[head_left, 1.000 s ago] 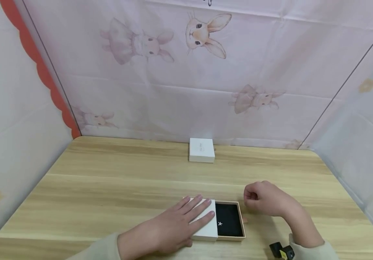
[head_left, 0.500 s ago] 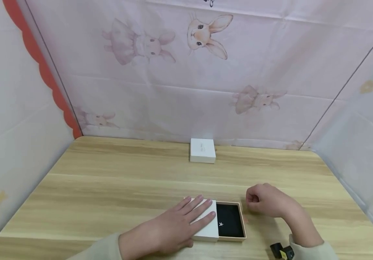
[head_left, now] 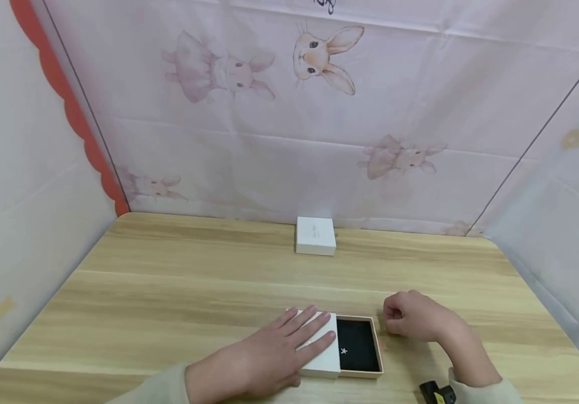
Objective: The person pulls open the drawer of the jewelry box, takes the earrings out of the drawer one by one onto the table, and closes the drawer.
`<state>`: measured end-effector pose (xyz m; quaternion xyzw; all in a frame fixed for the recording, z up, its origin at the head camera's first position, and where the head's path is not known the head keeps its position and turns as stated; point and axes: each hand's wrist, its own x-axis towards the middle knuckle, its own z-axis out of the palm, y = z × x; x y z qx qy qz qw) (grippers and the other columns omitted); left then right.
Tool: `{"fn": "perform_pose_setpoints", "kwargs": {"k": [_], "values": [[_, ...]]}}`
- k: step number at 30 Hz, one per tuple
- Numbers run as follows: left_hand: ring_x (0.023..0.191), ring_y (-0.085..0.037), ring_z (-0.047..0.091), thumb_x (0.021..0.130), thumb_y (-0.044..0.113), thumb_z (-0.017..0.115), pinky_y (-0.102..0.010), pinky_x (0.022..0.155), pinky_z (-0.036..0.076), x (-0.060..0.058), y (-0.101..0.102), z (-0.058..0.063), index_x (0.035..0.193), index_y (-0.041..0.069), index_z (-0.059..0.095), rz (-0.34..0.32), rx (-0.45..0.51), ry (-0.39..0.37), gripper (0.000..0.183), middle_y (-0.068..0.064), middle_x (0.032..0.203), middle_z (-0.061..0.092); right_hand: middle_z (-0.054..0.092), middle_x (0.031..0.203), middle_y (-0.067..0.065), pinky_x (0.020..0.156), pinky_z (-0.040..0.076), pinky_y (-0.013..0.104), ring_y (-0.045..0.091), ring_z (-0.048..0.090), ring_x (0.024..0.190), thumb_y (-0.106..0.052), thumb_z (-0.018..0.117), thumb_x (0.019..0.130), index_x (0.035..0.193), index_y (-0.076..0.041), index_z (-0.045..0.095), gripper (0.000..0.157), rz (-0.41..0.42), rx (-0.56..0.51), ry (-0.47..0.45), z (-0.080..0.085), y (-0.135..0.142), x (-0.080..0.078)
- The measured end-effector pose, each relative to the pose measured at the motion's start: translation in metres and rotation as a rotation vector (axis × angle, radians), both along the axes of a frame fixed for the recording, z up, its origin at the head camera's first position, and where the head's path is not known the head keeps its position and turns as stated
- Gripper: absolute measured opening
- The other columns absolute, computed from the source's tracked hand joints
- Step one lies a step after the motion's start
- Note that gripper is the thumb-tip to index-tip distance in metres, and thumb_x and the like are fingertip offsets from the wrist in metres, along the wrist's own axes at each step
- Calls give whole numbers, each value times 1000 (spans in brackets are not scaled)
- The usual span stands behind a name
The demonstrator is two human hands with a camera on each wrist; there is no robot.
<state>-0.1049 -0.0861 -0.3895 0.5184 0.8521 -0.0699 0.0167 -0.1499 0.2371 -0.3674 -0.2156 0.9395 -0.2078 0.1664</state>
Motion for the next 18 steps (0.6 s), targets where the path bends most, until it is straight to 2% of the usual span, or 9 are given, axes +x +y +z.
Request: {"fn": "perform_pose_setpoints", "kwargs": {"k": [6,18], "values": [[155,-27,6,97,46,61,-43,124,19,-1,1,-3,162,23,7,10,1,-30,88,-5,169,1,42,60,-12,53,35,21,3,42,55,-9,71,82,70,-20,56,22,2,2,5,-4,0,0],[155,-28,10,96,48,61,-43,123,22,0,0,-5,162,21,10,-2,4,18,88,-6,169,4,44,60,-13,52,36,21,3,43,55,-6,70,80,71,-21,58,21,19,-5,-25,-8,-1,1]]}}
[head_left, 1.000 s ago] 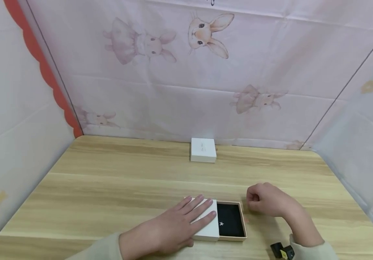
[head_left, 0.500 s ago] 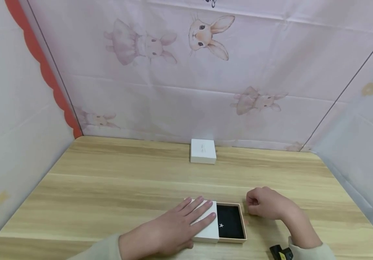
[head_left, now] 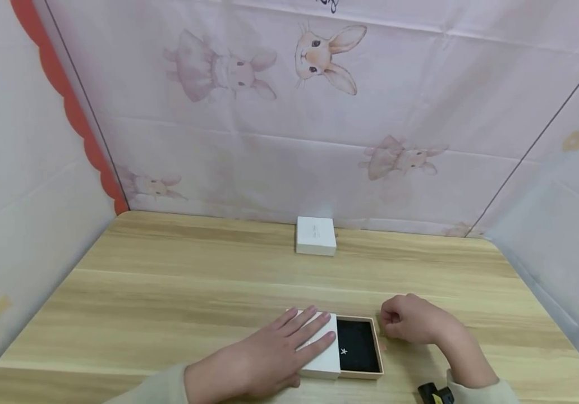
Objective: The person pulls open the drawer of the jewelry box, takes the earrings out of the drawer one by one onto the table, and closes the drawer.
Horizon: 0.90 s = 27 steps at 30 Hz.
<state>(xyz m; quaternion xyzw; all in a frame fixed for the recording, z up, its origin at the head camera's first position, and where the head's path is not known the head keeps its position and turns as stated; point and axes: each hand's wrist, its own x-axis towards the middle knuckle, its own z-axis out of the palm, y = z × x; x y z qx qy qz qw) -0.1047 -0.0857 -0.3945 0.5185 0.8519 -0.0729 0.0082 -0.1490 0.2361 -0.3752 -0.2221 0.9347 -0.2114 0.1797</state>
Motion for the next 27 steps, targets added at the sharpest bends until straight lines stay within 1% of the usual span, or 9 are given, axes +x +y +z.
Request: {"fn": "perform_pose_setpoints", "kwargs": {"k": [6,12,20,27], "values": [[154,-28,11,95,47,62,-43,123,22,-1,0,3,162,21,11,-4,10,11,88,-7,169,5,44,61,-12,52,36,22,3,43,56,-7,71,80,71,-20,58,21,-1,2,-9,2,0,0],[154,-29,11,96,47,62,-43,123,22,1,-2,5,162,20,11,-3,-5,7,88,-8,169,5,45,60,-12,53,38,22,4,45,56,-6,70,82,71,-19,58,21,-6,-10,-41,3,-2,1],[155,-28,9,96,45,62,-43,123,22,0,-1,4,162,21,10,2,4,-18,88,-7,169,4,48,62,-10,52,39,23,6,47,56,-7,71,81,72,-19,59,19,-9,-7,-38,4,-2,2],[155,-28,11,96,45,62,-43,123,22,1,-1,3,162,21,13,7,2,-5,86,-6,169,6,47,62,-12,54,39,22,4,46,57,-10,71,84,74,-21,59,19,-16,5,-14,4,-1,1]]}}
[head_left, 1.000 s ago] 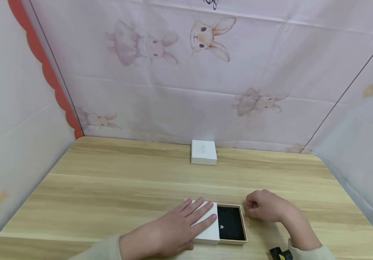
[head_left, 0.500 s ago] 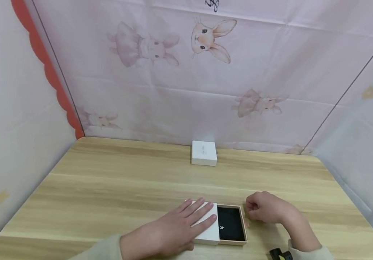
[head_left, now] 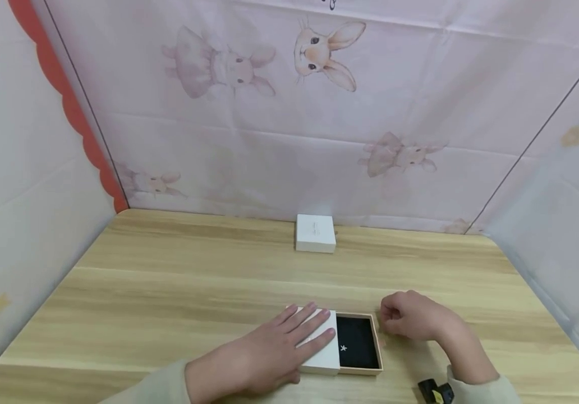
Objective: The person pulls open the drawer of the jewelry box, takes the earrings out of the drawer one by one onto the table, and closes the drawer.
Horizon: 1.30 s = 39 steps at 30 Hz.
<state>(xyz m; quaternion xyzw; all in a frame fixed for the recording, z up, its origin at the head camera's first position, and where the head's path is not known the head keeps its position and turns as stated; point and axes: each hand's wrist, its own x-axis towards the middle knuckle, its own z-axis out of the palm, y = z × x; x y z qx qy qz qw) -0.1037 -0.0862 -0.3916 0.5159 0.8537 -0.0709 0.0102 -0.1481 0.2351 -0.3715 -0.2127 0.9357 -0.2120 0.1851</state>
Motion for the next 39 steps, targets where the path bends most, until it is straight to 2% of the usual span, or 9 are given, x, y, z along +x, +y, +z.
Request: {"fn": "perform_pose_setpoints", "kwargs": {"k": [9,16,27,33,39], "values": [[154,-29,11,95,44,63,-44,123,22,0,-1,1,162,20,12,4,18,15,88,-8,169,6,47,62,-13,54,39,22,3,45,58,-14,64,89,74,-24,60,18,-7,-9,134,6,-1,-7],[154,-29,10,95,46,62,-44,123,21,-2,-1,1,162,21,12,4,9,17,87,-8,169,5,50,64,-13,57,41,23,2,46,59,-17,62,95,78,-24,61,18,-21,-50,163,9,-6,-8],[155,-28,8,96,46,61,-44,124,20,-3,-2,0,162,21,9,7,4,-2,88,-7,169,3,54,65,-13,55,44,22,3,48,59,-17,67,94,81,-23,63,15,-7,-96,196,15,-25,-3],[155,-29,10,96,48,62,-43,123,21,-1,-1,-2,162,21,12,-3,-4,14,87,-7,169,5,54,66,-14,55,46,22,2,49,60,-16,69,92,83,-24,63,14,33,-127,177,12,-40,6],[155,-28,9,96,47,61,-43,124,20,0,-1,-2,162,21,11,3,4,7,87,-6,169,4,55,69,-16,56,48,20,-2,50,60,-16,73,89,92,-19,72,4,138,-135,147,11,-52,13]]}}
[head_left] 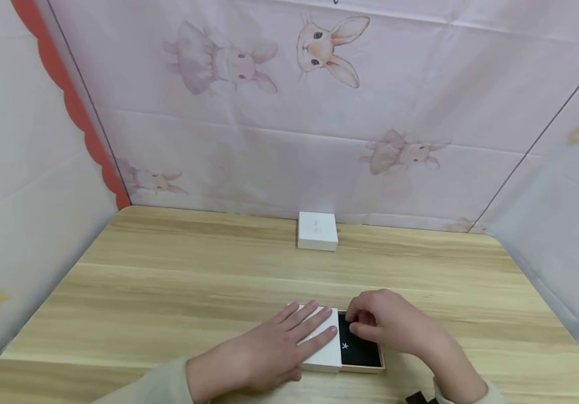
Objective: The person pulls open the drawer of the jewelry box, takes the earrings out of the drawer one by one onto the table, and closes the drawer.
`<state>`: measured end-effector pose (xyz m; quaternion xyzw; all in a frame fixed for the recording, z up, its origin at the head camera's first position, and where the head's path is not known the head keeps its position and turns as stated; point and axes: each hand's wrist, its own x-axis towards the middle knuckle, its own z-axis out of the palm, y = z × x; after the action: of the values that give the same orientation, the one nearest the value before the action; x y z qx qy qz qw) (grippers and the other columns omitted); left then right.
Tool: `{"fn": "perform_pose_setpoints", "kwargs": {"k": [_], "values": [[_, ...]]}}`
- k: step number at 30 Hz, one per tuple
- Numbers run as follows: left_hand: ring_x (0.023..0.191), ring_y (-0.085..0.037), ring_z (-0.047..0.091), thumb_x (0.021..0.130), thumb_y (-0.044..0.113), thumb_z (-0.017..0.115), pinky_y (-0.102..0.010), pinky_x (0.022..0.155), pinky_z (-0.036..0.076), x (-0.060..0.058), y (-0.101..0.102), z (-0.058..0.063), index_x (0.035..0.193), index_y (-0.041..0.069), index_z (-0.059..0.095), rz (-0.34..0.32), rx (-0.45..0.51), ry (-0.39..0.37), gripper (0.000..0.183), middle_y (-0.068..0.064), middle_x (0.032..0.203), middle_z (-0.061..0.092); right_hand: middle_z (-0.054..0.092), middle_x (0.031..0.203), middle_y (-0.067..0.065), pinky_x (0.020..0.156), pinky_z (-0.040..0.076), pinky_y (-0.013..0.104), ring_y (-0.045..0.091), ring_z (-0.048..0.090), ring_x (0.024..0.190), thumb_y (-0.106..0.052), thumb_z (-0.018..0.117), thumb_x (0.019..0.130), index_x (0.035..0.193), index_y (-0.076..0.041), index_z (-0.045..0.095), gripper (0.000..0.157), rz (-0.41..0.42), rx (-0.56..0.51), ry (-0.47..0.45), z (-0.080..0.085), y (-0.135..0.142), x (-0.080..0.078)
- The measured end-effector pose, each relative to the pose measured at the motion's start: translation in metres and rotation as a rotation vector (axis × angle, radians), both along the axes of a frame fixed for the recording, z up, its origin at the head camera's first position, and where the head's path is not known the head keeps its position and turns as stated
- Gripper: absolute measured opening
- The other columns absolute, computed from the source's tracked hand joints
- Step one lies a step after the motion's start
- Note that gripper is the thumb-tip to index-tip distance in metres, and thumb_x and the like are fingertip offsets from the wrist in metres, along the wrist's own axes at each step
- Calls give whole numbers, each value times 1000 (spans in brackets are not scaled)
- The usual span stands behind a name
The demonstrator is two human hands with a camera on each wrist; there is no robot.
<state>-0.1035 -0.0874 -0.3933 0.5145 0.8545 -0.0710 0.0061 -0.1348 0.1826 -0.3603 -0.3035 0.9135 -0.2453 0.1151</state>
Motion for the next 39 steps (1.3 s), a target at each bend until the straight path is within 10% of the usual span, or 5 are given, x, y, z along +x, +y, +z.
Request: {"fn": "perform_pose_setpoints", "kwargs": {"k": [39], "values": [[154,-28,11,95,47,62,-43,123,24,0,-1,1,162,20,14,-17,3,21,87,-8,169,7,48,66,-19,53,43,16,-4,45,59,-8,79,75,64,-31,64,29,108,89,82,-5,-19,13]]}}
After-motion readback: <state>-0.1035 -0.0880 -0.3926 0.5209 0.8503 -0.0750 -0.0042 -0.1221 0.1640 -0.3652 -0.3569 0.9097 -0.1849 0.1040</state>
